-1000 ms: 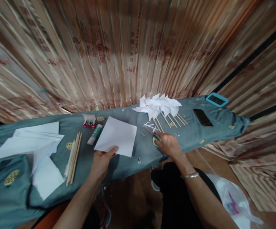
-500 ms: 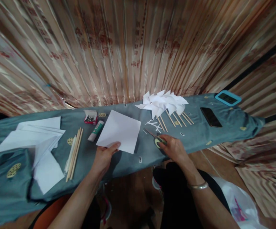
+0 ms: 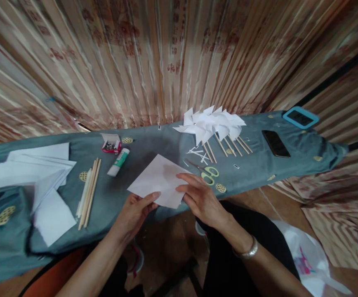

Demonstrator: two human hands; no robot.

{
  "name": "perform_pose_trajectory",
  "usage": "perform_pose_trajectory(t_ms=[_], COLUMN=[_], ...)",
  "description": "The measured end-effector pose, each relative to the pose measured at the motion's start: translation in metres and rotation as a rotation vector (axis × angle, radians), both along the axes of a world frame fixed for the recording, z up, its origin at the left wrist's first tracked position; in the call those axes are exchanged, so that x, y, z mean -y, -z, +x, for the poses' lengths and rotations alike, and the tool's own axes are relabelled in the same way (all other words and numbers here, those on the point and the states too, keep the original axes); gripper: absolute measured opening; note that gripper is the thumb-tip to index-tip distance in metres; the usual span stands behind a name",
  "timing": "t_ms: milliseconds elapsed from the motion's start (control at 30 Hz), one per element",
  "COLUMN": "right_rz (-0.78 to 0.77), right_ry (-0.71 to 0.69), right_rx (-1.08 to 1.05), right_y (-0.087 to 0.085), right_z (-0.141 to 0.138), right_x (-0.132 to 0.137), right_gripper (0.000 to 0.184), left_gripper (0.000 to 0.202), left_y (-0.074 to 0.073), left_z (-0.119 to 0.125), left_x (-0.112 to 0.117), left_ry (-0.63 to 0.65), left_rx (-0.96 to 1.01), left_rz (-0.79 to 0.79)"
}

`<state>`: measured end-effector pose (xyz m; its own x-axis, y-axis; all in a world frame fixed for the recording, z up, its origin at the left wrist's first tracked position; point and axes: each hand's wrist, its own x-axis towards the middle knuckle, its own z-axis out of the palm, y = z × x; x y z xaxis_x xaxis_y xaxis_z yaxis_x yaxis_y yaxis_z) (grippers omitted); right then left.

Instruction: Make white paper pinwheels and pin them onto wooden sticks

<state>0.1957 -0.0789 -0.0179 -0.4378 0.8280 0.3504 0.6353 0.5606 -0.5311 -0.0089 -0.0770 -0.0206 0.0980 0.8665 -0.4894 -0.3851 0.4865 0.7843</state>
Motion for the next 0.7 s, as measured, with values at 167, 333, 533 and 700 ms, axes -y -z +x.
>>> perform_pose_trajectory(t_ms=[167, 333, 533, 700], right_rz=[-0.137, -0.262, -0.432, -0.478], right_ry=[-0.046, -0.093, -0.015, 0.141], right_rx=[-0.075, -0.173, -0.238, -0.228], right_y=[-0.002, -0.003, -0.001, 0.012], right_z=[0.004, -0.002, -0.01, -0.013], right_x=[-0.003, -0.006, -0.012, -0.022], right_gripper=[0.016, 0.014, 0.014, 0.016], left_gripper=[0.05, 0.06, 0.037, 0.032], left_y=[0.0, 0.001, 0.011, 0.025], left_z=[-0.033, -0.069, -0.06, -0.059], left_x=[0.0, -0.003, 0.005, -0.001], left_ry=[-0.117, -0.208, 0.291, 0.274], left_rx=[-0.076, -0.681, -0.998, -1.08], left_rz=[0.063, 0.553, 0.764, 0.737])
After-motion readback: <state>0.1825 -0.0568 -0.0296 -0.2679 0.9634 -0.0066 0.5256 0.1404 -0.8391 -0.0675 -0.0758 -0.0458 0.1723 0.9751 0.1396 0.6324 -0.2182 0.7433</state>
